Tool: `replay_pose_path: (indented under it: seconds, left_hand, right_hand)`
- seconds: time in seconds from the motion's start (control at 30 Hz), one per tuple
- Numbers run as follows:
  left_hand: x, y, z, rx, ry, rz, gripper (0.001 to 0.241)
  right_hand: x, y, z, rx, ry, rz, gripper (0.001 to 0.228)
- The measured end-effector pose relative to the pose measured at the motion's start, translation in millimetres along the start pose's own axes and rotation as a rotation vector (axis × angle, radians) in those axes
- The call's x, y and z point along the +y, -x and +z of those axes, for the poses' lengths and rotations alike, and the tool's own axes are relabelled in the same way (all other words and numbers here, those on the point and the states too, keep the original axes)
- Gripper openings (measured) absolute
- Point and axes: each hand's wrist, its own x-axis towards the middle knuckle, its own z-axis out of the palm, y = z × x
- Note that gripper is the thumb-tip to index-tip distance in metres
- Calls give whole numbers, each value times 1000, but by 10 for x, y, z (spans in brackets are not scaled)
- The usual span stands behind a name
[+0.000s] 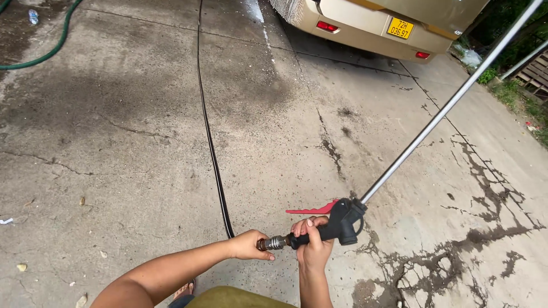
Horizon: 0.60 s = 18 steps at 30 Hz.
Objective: Washing the exterior of a bus using a pressure washer wand.
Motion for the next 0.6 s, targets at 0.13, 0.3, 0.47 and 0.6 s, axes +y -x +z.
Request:
replay_pose_path:
  seconds: [0.13,0.3,0.47,0.6]
  left_hand:
    - [357,-482,1433,-151,-63,149,47]
    - [958,-821,3324,-372,-147,278,50]
    - [1470,-989,4764,-479,-110,355,52]
    - [1536,-1322,5818,-534,-35,430,50]
  right_hand:
    - [-1128,734,-979,59,85,-124,12]
    - [-2512,1793,-2239,251,243,-289,13]
    - [-3714,2470,-4292,191,304,-265,19]
    - [-4692,2601,-6374,-177,377,-46,37]
